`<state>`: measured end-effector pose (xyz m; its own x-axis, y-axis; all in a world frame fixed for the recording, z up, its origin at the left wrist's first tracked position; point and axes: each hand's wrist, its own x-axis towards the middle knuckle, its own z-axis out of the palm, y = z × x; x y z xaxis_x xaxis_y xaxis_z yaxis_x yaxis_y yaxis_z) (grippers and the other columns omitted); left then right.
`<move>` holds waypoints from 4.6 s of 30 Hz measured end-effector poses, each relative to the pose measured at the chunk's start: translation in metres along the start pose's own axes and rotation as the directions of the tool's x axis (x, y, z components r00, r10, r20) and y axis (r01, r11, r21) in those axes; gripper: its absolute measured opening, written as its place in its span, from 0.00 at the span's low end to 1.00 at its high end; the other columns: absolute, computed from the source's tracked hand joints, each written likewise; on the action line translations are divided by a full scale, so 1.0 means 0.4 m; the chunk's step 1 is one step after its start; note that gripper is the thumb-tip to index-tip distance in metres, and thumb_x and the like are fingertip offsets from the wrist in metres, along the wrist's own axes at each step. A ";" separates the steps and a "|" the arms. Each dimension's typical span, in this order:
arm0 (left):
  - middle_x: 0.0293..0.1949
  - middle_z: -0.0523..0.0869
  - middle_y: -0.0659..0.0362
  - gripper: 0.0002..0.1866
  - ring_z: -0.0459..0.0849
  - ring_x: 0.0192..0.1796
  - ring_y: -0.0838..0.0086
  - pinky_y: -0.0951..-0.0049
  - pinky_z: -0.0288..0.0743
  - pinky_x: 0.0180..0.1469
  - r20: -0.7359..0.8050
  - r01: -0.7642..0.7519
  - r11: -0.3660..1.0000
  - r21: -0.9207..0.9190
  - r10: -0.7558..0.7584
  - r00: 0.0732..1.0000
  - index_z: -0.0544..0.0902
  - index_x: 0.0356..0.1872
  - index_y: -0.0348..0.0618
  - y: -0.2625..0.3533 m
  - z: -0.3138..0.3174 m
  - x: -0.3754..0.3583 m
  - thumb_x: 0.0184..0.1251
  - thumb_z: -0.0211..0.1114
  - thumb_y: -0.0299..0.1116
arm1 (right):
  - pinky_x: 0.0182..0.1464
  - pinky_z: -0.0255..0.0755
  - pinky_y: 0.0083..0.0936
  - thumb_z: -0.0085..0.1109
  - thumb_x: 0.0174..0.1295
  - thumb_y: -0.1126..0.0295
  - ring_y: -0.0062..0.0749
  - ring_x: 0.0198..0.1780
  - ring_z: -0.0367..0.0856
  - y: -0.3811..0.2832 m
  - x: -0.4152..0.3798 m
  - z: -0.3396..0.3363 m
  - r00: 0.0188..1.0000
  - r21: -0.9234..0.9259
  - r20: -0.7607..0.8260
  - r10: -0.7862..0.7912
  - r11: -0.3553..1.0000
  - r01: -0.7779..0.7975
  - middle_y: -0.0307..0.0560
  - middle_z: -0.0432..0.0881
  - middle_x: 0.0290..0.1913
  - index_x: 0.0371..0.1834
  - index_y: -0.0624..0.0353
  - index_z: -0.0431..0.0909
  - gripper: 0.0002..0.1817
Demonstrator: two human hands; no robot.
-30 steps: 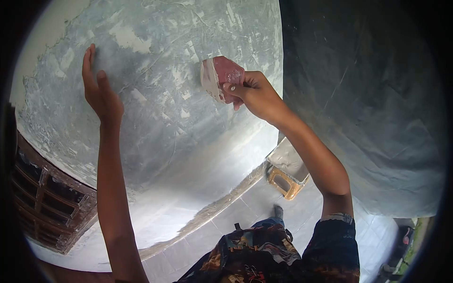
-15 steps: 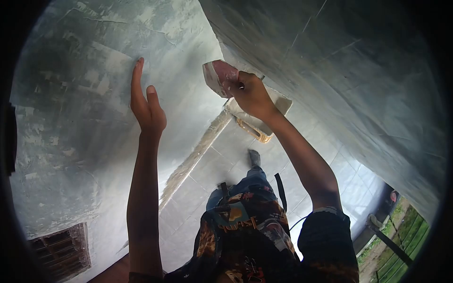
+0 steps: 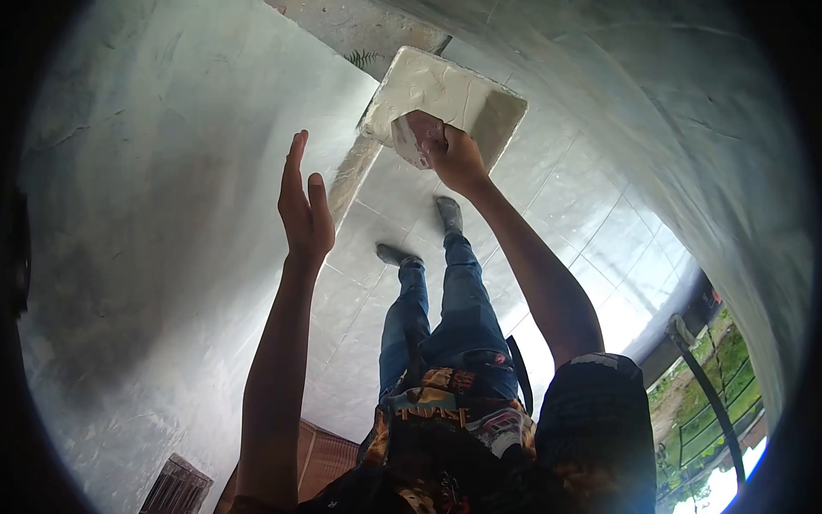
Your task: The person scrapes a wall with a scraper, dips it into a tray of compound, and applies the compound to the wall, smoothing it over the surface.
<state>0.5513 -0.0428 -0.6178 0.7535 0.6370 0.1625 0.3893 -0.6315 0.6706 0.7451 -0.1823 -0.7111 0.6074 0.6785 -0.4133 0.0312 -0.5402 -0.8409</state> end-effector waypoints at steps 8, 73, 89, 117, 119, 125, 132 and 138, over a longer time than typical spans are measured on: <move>0.72 0.72 0.41 0.29 0.68 0.77 0.52 0.54 0.58 0.77 0.021 0.123 0.991 -0.044 -0.122 0.992 0.64 0.75 0.33 -0.133 0.100 -0.092 0.84 0.43 0.43 | 0.49 0.76 0.55 0.57 0.67 0.69 0.67 0.47 0.84 0.186 0.207 0.186 0.987 -0.226 -0.046 -0.152 0.964 0.138 0.73 0.84 0.40 0.46 0.68 0.77 0.12; 0.72 0.71 0.39 0.29 0.69 0.75 0.49 0.53 0.60 0.76 0.051 0.249 0.968 -0.035 -0.247 0.968 0.60 0.76 0.33 -0.193 0.157 -0.259 0.85 0.43 0.42 | 0.43 0.81 0.38 0.62 0.66 0.58 0.41 0.36 0.88 0.296 0.420 0.152 0.738 -0.560 0.618 0.271 0.811 0.171 0.58 0.88 0.37 0.44 0.70 0.82 0.21; 0.73 0.70 0.39 0.30 0.66 0.76 0.45 0.47 0.56 0.78 -0.104 0.156 0.985 -0.079 -0.164 0.981 0.59 0.77 0.34 0.038 -0.077 -0.155 0.83 0.45 0.41 | 0.52 0.81 0.25 0.62 0.67 0.70 0.26 0.52 0.84 0.017 0.072 -0.107 0.747 0.662 0.658 -0.098 0.549 -0.510 0.44 0.82 0.55 0.67 0.65 0.69 0.26; 0.73 0.69 0.37 0.29 0.67 0.76 0.45 0.44 0.53 0.78 -0.614 -0.444 0.802 0.399 0.594 0.520 0.59 0.76 0.29 0.443 -1.007 -0.460 0.79 0.41 0.35 | 0.55 0.86 0.29 0.59 0.71 0.78 0.31 0.51 0.88 -0.929 -0.801 0.208 0.502 0.971 0.171 -0.848 0.232 0.060 0.52 0.86 0.51 0.57 0.71 0.78 0.14; 0.74 0.68 0.37 0.30 0.66 0.77 0.44 0.43 0.53 0.78 -0.604 -0.451 0.788 0.419 0.613 0.510 0.58 0.76 0.29 0.446 -1.046 -0.488 0.79 0.41 0.36 | 0.55 0.87 0.30 0.59 0.71 0.77 0.32 0.51 0.88 -0.956 -0.844 0.230 0.482 0.970 0.163 -0.861 0.229 0.079 0.52 0.86 0.51 0.56 0.71 0.78 0.14; 0.73 0.70 0.38 0.28 0.68 0.76 0.47 0.50 0.59 0.77 -0.604 -0.438 0.748 0.499 0.662 0.444 0.60 0.75 0.29 0.489 -1.141 -0.517 0.81 0.39 0.36 | 0.51 0.89 0.30 0.59 0.72 0.76 0.31 0.49 0.89 -1.035 -0.917 0.247 0.424 0.959 0.158 -0.892 0.241 0.149 0.52 0.86 0.51 0.56 0.72 0.78 0.13; 0.74 0.68 0.39 0.30 0.65 0.77 0.45 0.42 0.51 0.78 -0.602 -0.475 0.713 0.516 0.696 0.391 0.58 0.77 0.32 0.507 -1.221 -0.488 0.82 0.41 0.40 | 0.52 0.88 0.30 0.59 0.72 0.76 0.30 0.49 0.88 -1.113 -0.937 0.237 0.395 0.946 0.140 -0.908 0.240 0.218 0.52 0.86 0.51 0.55 0.71 0.78 0.13; 0.73 0.70 0.40 0.30 0.67 0.76 0.46 0.43 0.52 0.78 -0.606 -0.399 0.660 0.637 0.748 0.270 0.58 0.77 0.33 0.575 -1.427 -0.446 0.83 0.41 0.42 | 0.55 0.83 0.26 0.60 0.72 0.73 0.26 0.51 0.86 -1.304 -0.985 0.175 0.357 0.890 0.030 -0.934 0.188 0.417 0.46 0.86 0.51 0.57 0.68 0.79 0.14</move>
<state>0.2040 -0.0492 -0.0793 0.1733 -0.0326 0.9843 0.2938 -0.9522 -0.0833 0.4340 -0.1329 -0.1341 0.1638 0.7613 0.6273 -0.4473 0.6241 -0.6406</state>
